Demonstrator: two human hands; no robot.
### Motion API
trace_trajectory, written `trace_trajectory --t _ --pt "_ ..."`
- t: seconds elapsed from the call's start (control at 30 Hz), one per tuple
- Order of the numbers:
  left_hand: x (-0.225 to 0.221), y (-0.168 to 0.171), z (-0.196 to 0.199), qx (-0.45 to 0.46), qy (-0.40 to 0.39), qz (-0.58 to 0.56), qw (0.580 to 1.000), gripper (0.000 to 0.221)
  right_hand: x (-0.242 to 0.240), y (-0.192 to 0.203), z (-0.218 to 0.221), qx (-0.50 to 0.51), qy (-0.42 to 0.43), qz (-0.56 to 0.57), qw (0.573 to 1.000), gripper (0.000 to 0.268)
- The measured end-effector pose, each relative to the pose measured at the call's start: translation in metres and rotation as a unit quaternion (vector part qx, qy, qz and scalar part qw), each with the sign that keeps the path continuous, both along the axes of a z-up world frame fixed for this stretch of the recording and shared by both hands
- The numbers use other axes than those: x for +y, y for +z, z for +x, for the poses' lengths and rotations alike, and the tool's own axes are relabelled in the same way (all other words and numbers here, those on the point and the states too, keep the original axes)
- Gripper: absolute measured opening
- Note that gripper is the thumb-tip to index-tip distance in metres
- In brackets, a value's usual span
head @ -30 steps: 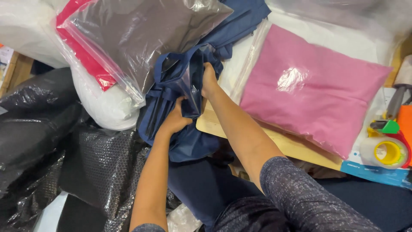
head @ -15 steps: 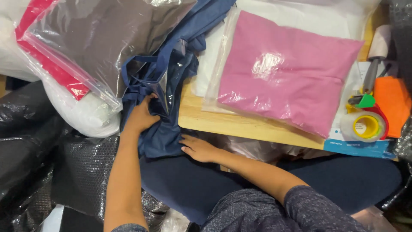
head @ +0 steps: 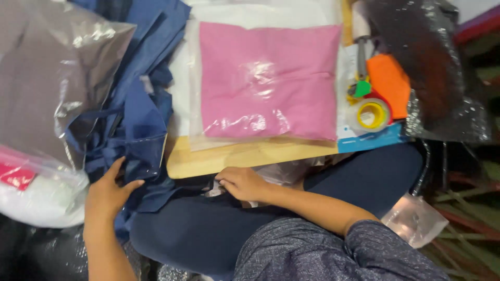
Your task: The person uses a lint roller on a pink garment inside a plastic bag, then folds a blue fabric item and places it into a black bubble-wrap mailer before sealing the mailer with adhesive tape.
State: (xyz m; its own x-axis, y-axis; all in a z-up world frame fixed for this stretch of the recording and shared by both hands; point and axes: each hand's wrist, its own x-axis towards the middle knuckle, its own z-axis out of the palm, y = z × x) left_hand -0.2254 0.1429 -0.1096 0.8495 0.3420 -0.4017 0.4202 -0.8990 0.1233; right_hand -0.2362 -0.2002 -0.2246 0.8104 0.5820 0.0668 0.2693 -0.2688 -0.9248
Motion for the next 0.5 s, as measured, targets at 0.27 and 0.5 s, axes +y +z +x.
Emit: trace_trajectory --t 0.27,0.5 --pt "-0.081 0.006 -0.002 -0.358 -0.072 -0.087 0.927 0.02 -0.26 0.05 0.08 -0.354 -0.514 -0.261 0.736 0.046" --pt "-0.08 -0.071 0.07 -0.263 -0.22 -0.128 0.931 0.049 -0.391 0.047 0.11 -0.334 -0.504 -0.41 0.683 0.06"
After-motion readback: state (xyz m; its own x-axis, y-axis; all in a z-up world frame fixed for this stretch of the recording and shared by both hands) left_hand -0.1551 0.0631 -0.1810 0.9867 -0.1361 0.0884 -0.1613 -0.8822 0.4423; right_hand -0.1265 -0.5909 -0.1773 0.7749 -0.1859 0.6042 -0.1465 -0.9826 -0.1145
